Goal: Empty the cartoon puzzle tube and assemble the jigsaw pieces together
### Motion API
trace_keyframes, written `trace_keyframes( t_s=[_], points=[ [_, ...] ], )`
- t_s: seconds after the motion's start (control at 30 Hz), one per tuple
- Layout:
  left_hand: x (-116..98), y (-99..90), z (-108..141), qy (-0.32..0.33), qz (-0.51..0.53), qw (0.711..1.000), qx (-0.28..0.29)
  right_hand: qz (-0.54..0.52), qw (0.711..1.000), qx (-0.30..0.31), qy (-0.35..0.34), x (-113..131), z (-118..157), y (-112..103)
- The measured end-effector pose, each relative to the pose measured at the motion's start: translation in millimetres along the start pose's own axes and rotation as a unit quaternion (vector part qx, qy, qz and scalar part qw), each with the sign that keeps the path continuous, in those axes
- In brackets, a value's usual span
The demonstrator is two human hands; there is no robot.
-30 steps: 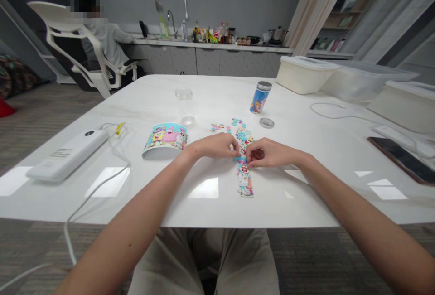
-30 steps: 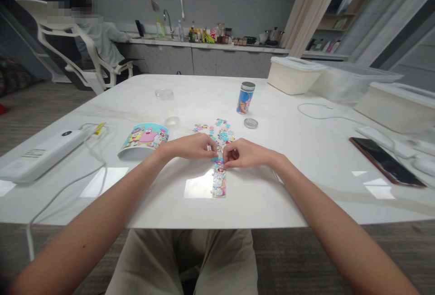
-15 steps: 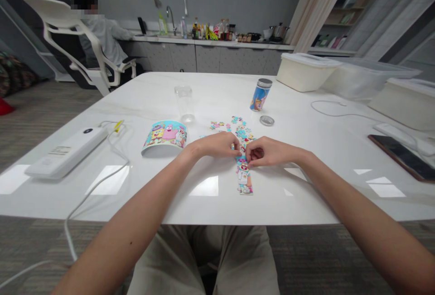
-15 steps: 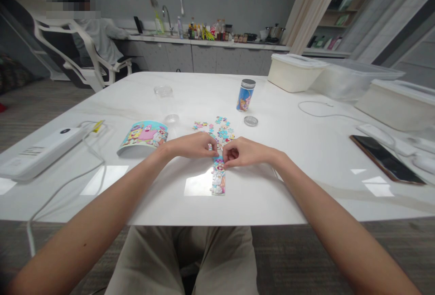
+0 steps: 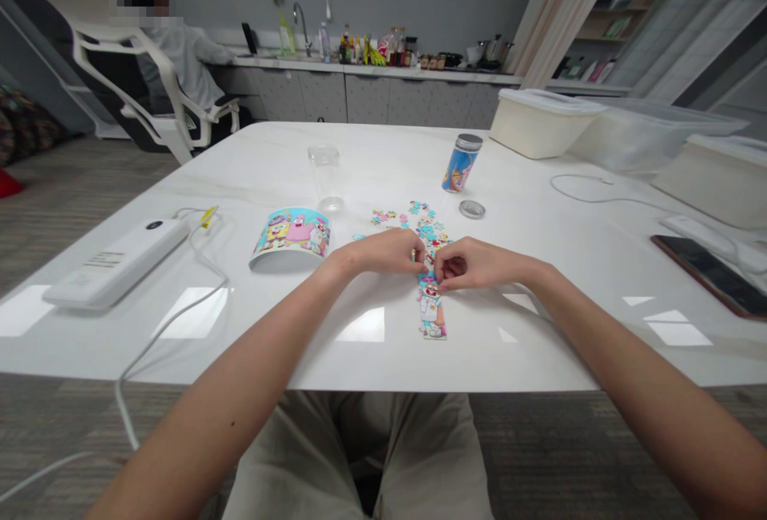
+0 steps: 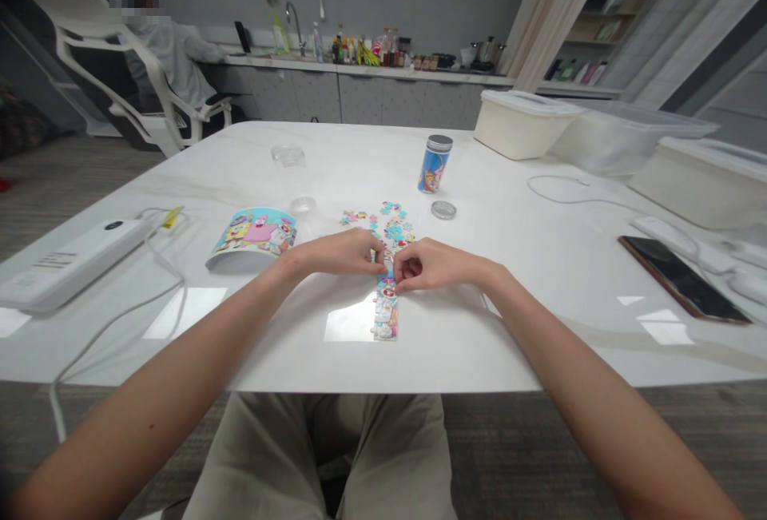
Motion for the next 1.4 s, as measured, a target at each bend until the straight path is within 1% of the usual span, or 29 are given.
trace_keyframes(
  t_s=[0.5, 0.63, 0.7, 0.73, 0.77, 0.83, 0.9, 0.93, 0.97, 1.0, 1.07, 1.2, 1.3, 1.4],
  points=[
    [0.4, 2.0, -2.0, 0.019, 0.008, 1.000, -0.015, 0.003, 1.000, -0.001, -0.005, -1.7, -0.7, 0.3],
    [0.3, 2.9, -2.6, 0.029, -0.004, 0.999, -0.018, -0.003, 1.000, 0.006, -0.010, -0.9, 0.5, 0.0],
    [0.5, 2.6, -2.7, 0.039, -0.017, 0.999, -0.021, -0.005, 1.000, -0.005, -0.014, -1.1, 1.8, -2.9],
    [0.8, 1.9, -2.4, 0.044, -0.023, 0.999, -0.023, -0.002, 1.000, -0.025, -0.015, -1.8, 2.4, -6.0],
    [1.3, 0.7, -1.9, 0.049, -0.027, 0.998, -0.025, 0.003, 0.998, -0.060, -0.013, -3.2, 2.8, -10.2],
    [3.3, -2.5, 0.0, 0.054, -0.029, 0.998, -0.030, 0.021, 0.987, -0.161, -0.002, -8.4, 3.4, -20.9],
    [6.0, -5.7, 2.6, 0.063, -0.024, 0.997, -0.029, 0.045, 0.963, -0.265, 0.024, -16.6, 4.1, -31.2],
    [7.4, -6.9, 3.9, 0.069, -0.022, 0.997, -0.026, 0.059, 0.951, -0.301, 0.039, -21.3, 4.1, -35.0],
    [8.7, -7.5, 5.0, 0.077, -0.020, 0.997, -0.021, 0.075, 0.942, -0.323, 0.053, -25.9, 3.8, -37.6],
    [9.9, -7.6, 5.9, 0.084, -0.018, 0.996, -0.015, 0.093, 0.936, -0.332, 0.064, -30.1, 3.1, -39.0],
    [11.7, -6.8, 6.7, 0.091, -0.013, 0.996, -0.005, 0.124, 0.936, -0.321, 0.074, -36.1, 1.3, -39.1],
    [11.2, -3.9, 5.4, 0.082, -0.008, 0.997, 0.003, 0.151, 0.947, -0.278, 0.058, -39.7, -1.7, -35.0],
    [7.4, -1.6, 3.7, 0.072, -0.010, 0.997, 0.002, 0.156, 0.949, -0.270, 0.042, -39.7, -2.8, -32.9],
    [3.4, 0.1, 2.6, 0.075, -0.011, 0.997, -0.002, 0.161, 0.950, -0.265, 0.028, -39.3, -3.9, -31.6]
  ],
)
Point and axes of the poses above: each hand's wrist, its own z-axis away from the middle knuckle, its own y-axis out of the palm, x = y × z, the point moved 3 cm from there along -z, towards the middle knuckle, and after that the axes turned 7 degrees about y, right-handed, at the moved point
